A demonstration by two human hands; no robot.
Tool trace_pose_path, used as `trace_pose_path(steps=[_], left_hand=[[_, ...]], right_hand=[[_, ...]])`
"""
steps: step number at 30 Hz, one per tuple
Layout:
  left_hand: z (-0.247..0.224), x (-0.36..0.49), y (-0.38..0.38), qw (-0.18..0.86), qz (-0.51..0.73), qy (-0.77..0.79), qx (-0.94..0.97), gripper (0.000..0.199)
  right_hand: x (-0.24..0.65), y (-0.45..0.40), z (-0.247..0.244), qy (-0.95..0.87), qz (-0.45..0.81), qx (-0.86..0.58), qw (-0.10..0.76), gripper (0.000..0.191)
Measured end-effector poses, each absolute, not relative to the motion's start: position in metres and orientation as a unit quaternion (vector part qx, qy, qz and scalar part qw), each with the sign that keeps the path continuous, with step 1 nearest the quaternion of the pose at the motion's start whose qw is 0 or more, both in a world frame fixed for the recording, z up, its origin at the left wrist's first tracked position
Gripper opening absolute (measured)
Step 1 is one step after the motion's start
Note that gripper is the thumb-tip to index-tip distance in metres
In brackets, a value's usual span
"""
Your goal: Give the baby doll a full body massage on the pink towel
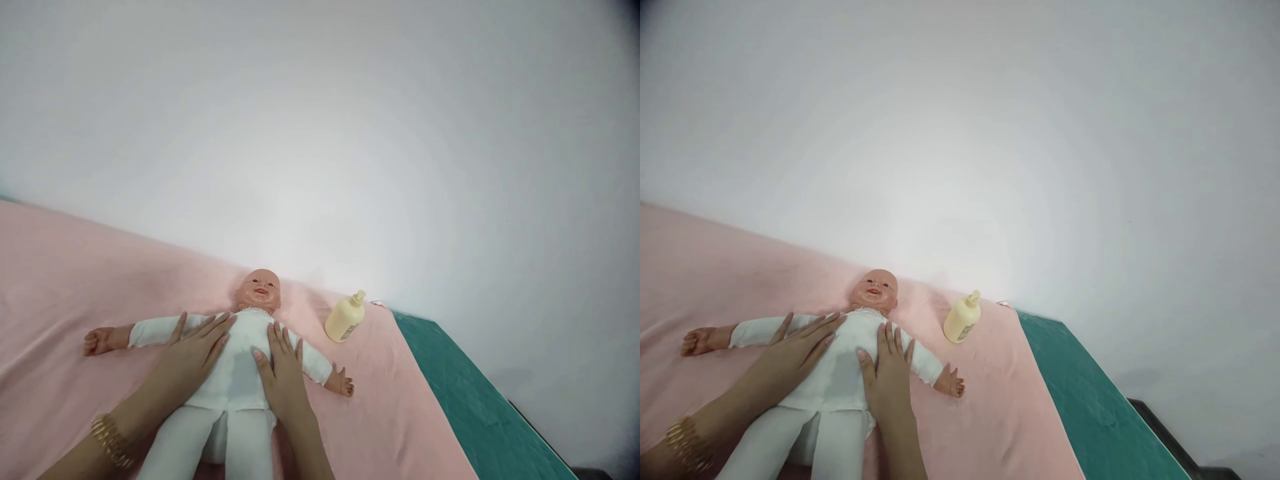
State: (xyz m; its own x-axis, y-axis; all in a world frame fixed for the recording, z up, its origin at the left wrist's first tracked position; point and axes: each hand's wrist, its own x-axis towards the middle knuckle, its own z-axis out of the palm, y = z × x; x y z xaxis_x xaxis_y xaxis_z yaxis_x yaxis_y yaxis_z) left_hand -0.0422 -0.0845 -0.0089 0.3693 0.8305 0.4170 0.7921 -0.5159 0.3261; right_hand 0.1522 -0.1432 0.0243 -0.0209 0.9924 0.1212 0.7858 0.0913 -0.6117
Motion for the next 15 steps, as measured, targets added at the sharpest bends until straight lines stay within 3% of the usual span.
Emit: trace_pose_path(steps=[15], left_hand=[[-0.002,-0.049,-0.081,0.029,0.291,0.475,0.83,0.05]], right_hand=[[0.16,-0.154,0.035,-0.689,0.199,-0.624,0.311,0.06]])
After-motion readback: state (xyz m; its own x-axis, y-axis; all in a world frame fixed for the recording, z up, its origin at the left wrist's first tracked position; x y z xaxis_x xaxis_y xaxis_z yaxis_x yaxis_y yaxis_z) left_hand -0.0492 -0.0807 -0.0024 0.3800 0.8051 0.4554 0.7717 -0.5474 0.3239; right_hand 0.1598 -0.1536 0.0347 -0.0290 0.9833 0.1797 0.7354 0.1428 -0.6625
